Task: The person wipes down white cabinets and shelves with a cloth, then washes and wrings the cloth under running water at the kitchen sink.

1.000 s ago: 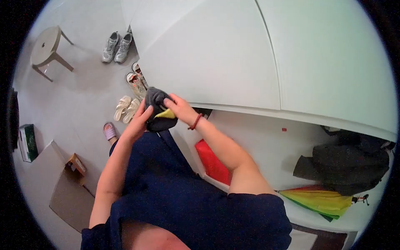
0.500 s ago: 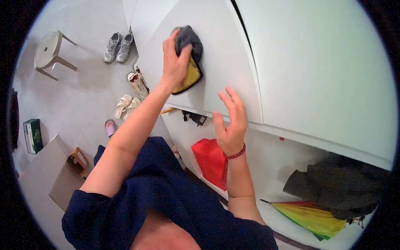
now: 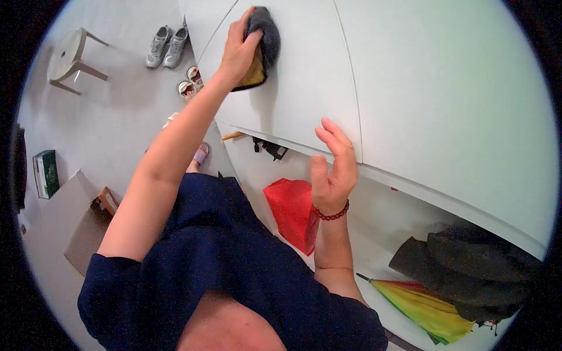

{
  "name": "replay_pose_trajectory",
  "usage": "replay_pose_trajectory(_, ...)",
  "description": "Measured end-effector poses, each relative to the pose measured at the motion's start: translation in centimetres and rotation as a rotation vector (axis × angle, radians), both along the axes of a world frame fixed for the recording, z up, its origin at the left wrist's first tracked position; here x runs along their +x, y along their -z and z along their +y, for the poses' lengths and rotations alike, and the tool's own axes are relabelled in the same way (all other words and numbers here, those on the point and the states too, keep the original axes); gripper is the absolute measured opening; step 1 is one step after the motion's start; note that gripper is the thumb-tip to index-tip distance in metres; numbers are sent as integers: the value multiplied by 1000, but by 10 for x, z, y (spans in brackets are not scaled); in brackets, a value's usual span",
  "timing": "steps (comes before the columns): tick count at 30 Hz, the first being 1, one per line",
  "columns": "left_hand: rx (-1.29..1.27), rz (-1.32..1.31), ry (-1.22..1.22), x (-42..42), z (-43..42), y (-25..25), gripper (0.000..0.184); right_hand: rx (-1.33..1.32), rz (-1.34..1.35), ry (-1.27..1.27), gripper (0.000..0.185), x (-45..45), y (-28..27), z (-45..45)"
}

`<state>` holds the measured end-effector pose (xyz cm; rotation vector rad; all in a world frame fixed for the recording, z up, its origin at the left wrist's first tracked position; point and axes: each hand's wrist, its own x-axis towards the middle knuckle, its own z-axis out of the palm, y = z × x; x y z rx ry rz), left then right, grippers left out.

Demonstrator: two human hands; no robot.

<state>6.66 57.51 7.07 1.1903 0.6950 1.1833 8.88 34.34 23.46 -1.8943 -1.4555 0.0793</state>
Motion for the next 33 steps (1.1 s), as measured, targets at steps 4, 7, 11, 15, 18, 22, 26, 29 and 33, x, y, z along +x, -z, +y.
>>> replay_pose_trajectory(4,213,14,3,-15,-76,6,51,38,25,-26,29,1,5,0)
replay_pose_trajectory(7,341,4,76,-13,-131,-3,44,21,-18,-35,29,3,7,0)
replay_pose_trajectory(11,-11,346,-86,1,-97,73,29,4,-47,-27,28,4,7,-8)
replay_pose_trajectory(15,-8,408,-33,-5,-110,81,27,34,-16,-50,27,5,11,-3)
replay_pose_trajectory(18,237,168,55,-15,-128,1,30,23,-17,-39,26,5,12,-6)
replay_pose_trajectory(22,421,86,-51,0,-111,-13,42,-24,-101,-62,26,9,9,-7)
replay_pose_trajectory(26,-88,247,-144,14,-59,40,33,-27,-80,-25,24,4,5,-6)
replay_pose_trajectory(29,164,172,-335,25,-51,2,44,-69,-189,-32,24,-1,-4,-5)
replay_pose_trajectory(33,417,-17,-304,27,-39,-106,52,-47,-87,-51,23,3,-2,-14)
